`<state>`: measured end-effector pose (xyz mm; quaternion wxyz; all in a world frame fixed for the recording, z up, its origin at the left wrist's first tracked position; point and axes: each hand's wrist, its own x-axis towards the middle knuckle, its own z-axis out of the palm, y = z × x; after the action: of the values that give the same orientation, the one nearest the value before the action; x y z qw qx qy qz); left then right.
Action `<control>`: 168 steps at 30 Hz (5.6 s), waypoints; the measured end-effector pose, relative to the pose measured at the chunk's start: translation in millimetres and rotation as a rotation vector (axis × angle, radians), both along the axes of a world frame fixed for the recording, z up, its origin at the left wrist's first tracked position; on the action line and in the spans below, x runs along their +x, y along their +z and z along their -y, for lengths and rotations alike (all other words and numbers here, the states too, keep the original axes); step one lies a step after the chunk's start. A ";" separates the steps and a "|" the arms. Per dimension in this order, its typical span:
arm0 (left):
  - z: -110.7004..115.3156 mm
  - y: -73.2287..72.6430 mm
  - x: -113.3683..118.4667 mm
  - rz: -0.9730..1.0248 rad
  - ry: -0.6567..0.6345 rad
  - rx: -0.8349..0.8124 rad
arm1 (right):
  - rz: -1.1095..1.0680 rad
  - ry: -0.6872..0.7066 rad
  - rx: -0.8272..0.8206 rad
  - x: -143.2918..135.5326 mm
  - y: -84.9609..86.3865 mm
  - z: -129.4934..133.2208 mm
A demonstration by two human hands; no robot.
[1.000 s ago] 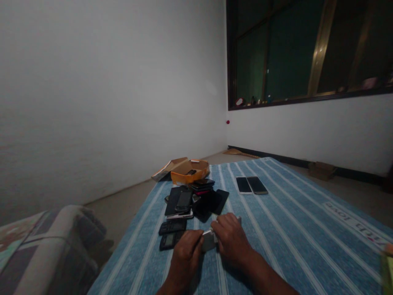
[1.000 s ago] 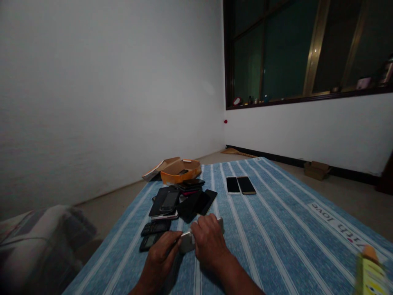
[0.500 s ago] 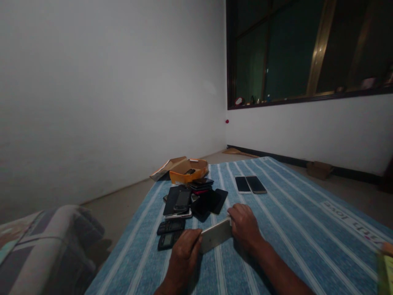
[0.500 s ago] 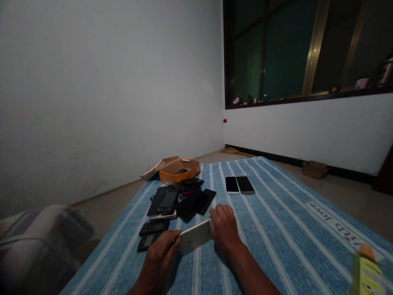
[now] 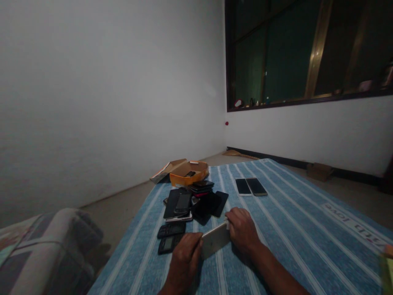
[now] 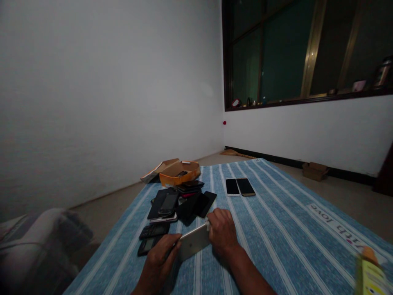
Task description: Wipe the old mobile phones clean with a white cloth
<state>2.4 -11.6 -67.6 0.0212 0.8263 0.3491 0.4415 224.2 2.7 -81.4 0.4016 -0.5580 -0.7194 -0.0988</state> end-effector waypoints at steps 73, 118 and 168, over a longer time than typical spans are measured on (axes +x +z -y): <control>12.0 31.6 19.4 0.505 0.058 -0.359 | 0.050 0.210 0.358 -88.7 76.1 22.6; 1.5 45.9 1.1 0.205 0.184 -0.117 | -0.892 0.331 -0.144 -82.7 47.3 -7.3; 1.5 48.8 -3.8 0.242 0.215 -0.095 | -0.828 0.375 -0.312 -80.7 11.2 -4.4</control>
<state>-1.4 -13.2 -18.9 0.0546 0.7230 0.4510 0.5204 143.5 7.2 -70.1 0.5768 -0.4646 -0.5936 0.3148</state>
